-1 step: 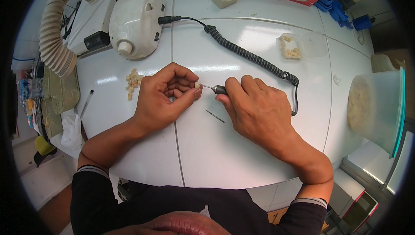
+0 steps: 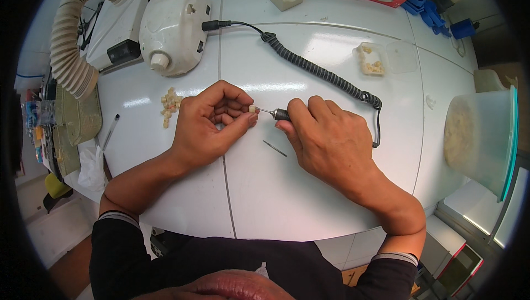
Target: The person holds a small dental prosthetic by hand and uses a handheld rotary tool to polish the surface, subsequently cleaning the item with a thin wire tool.
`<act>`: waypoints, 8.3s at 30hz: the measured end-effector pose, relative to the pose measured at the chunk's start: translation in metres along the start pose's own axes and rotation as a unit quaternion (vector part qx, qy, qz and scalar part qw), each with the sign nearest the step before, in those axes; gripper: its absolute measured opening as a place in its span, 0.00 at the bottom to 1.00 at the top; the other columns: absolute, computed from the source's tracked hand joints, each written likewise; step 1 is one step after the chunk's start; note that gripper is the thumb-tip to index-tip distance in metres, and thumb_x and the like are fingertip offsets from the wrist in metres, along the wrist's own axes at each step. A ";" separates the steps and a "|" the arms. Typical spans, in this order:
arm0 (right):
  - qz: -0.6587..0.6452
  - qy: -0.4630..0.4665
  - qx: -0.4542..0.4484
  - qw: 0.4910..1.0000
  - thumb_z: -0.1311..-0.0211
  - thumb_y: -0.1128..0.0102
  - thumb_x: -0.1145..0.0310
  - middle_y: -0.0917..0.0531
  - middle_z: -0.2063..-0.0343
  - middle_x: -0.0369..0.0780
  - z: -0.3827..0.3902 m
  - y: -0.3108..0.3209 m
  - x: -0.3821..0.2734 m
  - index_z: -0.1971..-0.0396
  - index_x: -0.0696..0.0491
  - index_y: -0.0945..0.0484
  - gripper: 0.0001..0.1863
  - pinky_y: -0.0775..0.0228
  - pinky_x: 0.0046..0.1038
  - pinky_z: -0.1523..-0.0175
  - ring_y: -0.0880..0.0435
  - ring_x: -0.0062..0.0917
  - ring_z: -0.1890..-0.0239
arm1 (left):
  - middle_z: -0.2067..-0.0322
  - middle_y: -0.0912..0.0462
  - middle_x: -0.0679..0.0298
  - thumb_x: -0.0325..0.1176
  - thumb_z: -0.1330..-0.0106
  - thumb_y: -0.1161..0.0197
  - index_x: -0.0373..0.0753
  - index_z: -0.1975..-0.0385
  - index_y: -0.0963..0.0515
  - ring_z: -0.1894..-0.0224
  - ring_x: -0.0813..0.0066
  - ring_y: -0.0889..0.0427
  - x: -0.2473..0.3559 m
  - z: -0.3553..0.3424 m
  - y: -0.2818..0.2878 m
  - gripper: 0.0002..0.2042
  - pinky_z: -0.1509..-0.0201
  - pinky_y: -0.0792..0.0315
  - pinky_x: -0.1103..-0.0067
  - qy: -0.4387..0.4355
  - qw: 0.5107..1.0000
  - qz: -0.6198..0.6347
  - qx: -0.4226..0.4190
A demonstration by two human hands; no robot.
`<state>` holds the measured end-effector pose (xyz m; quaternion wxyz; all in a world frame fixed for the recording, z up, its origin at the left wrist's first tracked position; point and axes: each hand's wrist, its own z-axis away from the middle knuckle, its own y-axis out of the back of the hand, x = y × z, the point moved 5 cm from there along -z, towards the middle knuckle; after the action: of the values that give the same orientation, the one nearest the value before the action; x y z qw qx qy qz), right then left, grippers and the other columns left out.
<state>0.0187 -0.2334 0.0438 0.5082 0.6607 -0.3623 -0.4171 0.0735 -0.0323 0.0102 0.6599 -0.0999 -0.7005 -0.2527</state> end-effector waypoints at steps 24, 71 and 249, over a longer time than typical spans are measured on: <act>-0.002 -0.010 -0.017 1.000 0.24 0.30 0.55 0.26 0.74 0.37 -0.001 0.000 -0.002 0.64 0.51 0.23 0.17 0.26 0.34 0.74 0.18 0.30 0.74 | 0.62 0.08 0.59 0.21 0.27 0.26 0.28 0.53 0.17 0.60 0.83 0.09 -0.001 0.000 -0.001 0.08 0.57 0.16 0.87 0.003 1.000 -0.007 -0.012; -0.006 -0.028 -0.027 0.999 0.23 0.31 0.53 0.24 0.74 0.37 0.001 -0.001 0.001 0.63 0.50 0.22 0.16 0.27 0.34 0.75 0.17 0.30 0.75 | 0.59 0.09 0.57 0.20 0.25 0.29 0.26 0.50 0.19 0.58 0.80 0.08 -0.004 0.001 -0.002 0.09 0.56 0.16 0.86 0.060 0.998 0.009 -0.023; -0.023 -0.015 -0.061 0.998 0.21 0.33 0.51 0.20 0.74 0.38 -0.002 0.000 0.003 0.62 0.51 0.21 0.17 0.24 0.35 0.75 0.12 0.32 0.74 | 0.61 0.06 0.59 0.27 0.26 0.27 0.30 0.50 0.12 0.59 0.79 0.08 -0.006 0.001 -0.002 0.10 0.53 0.16 0.82 0.028 0.999 -0.019 -0.032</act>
<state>0.0217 -0.2355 0.0436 0.5322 0.6302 -0.3283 -0.4604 0.0725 -0.0326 0.0039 0.6705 -0.1004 -0.6754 -0.2901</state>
